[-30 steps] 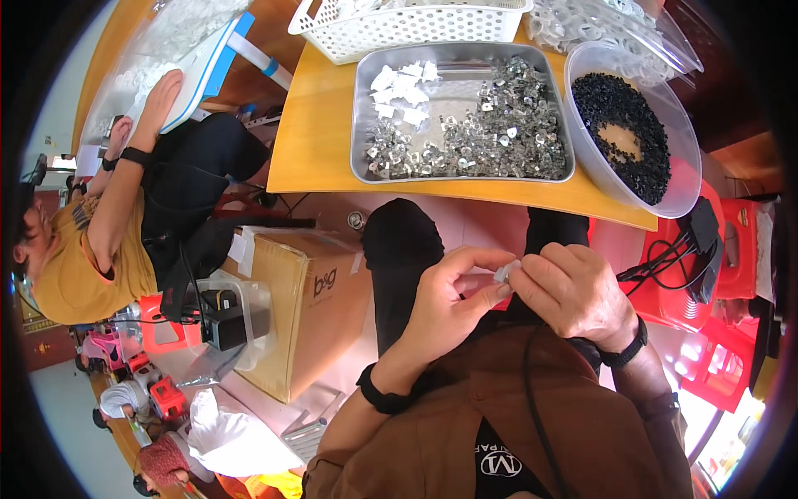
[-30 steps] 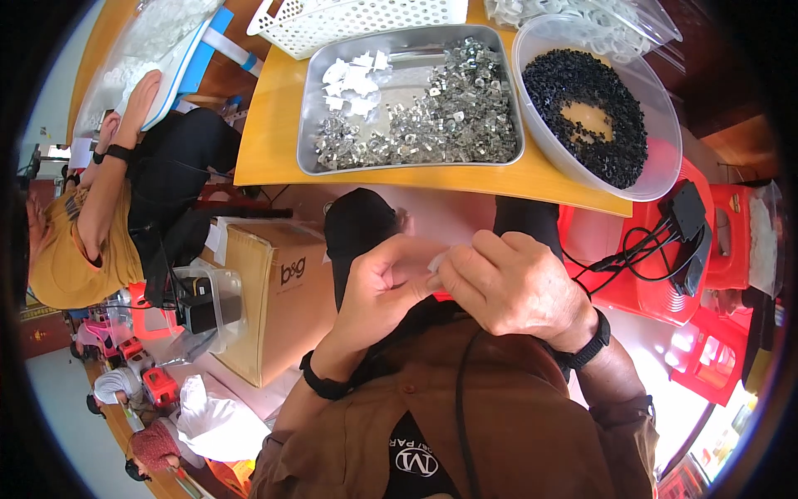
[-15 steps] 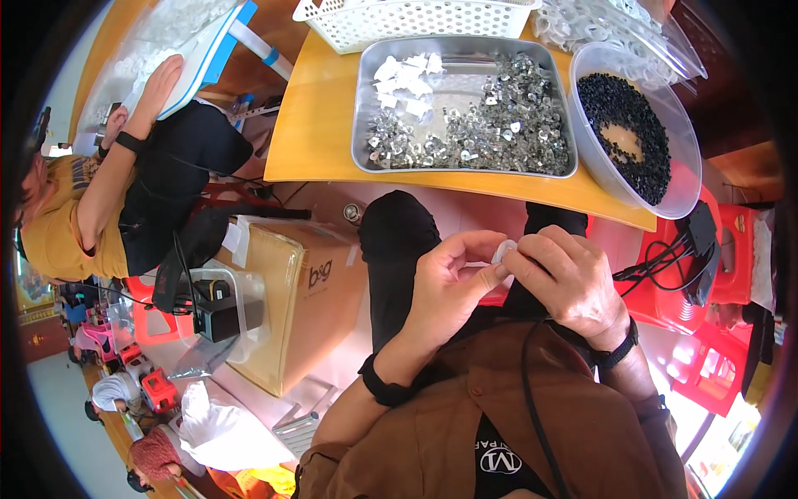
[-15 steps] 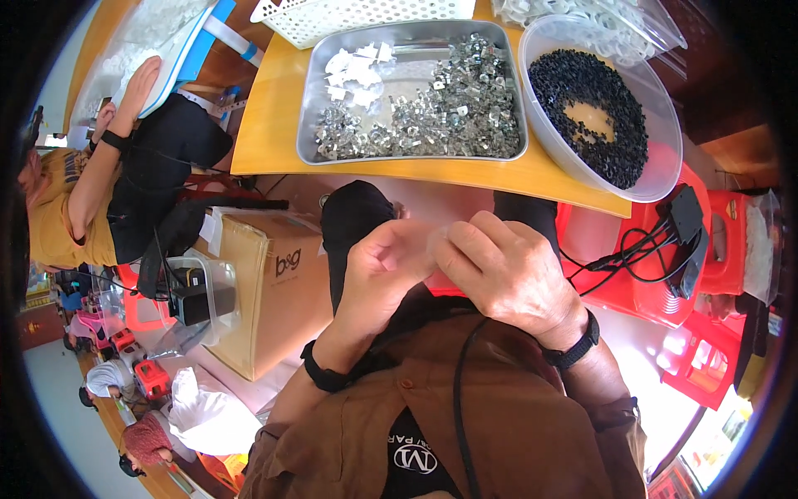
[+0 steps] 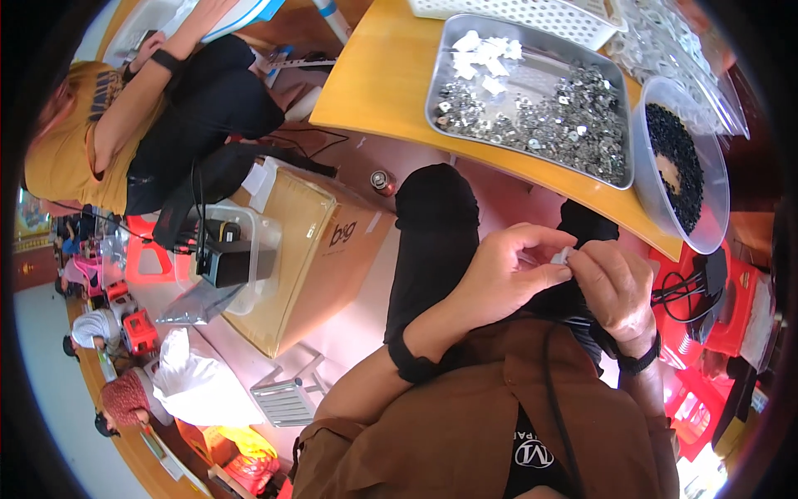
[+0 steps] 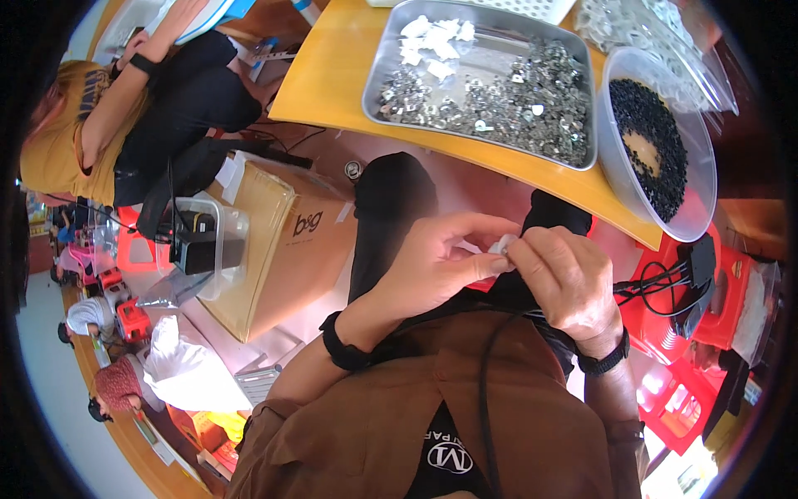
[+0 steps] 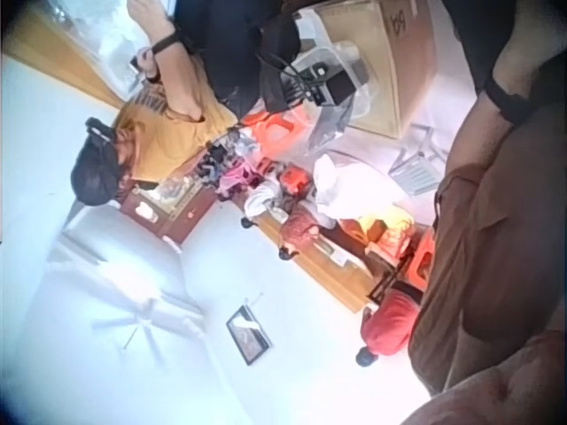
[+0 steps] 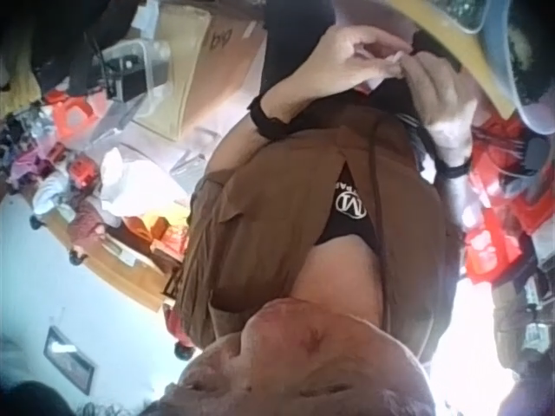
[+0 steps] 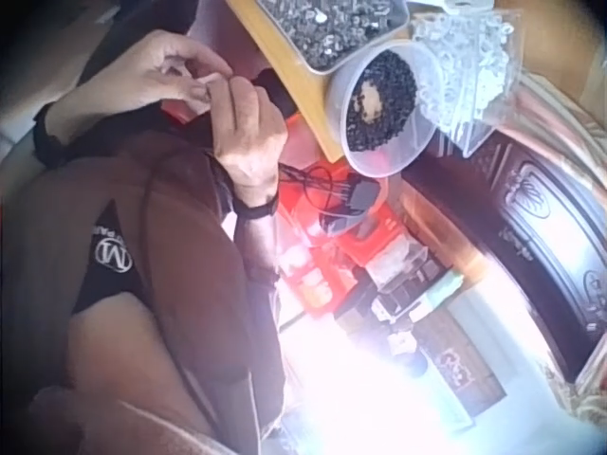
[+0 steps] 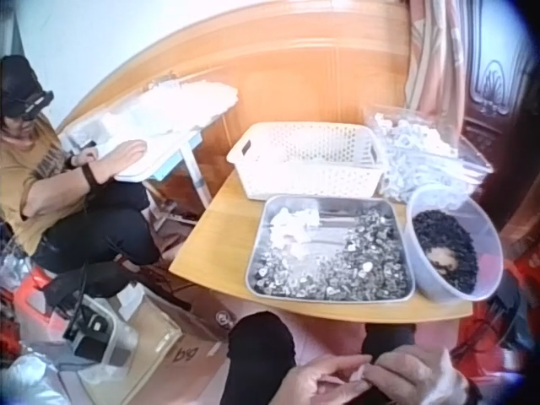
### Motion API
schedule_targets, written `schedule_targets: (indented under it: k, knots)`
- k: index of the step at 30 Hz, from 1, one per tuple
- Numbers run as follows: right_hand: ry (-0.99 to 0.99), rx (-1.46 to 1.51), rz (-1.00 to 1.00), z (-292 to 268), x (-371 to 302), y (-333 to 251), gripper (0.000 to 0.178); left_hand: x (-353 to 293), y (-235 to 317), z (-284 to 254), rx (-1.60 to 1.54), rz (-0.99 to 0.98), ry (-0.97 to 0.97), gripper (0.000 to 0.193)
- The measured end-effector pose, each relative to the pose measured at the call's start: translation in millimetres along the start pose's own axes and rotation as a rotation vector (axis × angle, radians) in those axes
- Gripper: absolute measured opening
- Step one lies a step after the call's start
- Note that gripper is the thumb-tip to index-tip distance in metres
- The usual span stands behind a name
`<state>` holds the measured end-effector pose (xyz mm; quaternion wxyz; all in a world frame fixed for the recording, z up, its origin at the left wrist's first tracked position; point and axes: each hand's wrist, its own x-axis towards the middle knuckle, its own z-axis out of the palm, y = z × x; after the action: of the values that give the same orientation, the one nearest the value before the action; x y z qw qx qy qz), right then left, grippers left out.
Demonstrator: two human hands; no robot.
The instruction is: Assembling small plastic and metal components for shoe manufacturing by hand.
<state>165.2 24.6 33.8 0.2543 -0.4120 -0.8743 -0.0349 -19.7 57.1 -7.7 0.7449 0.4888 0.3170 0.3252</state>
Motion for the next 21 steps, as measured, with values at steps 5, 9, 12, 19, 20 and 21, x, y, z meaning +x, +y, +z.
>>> schedule_targets:
  k: [5, 9, 12, 19, 20, 21]
  knots:
    - [0.047, 0.014, 0.086, 4.9, 8.2, -5.3, 0.030, -2.5, 6.9, 0.6, 0.081, 0.108, 0.042, 0.032]
    - [0.075, 0.055, 0.158, 6.4, 15.2, -9.1, 0.027, -9.2, 13.1, -3.6, -0.023, 0.083, 0.085, 0.035]
    - [0.157, 0.175, 0.220, 15.1, 13.6, -8.4, 0.024, -11.0, 11.1, -5.3, -0.219, 0.042, 0.124, 0.036]
    - [0.201, 0.375, 0.436, 12.8, 14.6, -13.2, 0.017, -11.3, 9.1, -6.7, -0.165, 0.090, 0.159, 0.034]
    - [0.199, 0.369, 0.446, 13.1, 11.9, -11.9, 0.017, -10.5, 7.7, -5.2, -0.169, 0.083, 0.151, 0.034]
    - [0.199, 0.324, 0.401, 13.8, 9.2, -9.7, 0.019, -9.3, 7.5, -3.4, -0.165, 0.074, 0.152, 0.035]
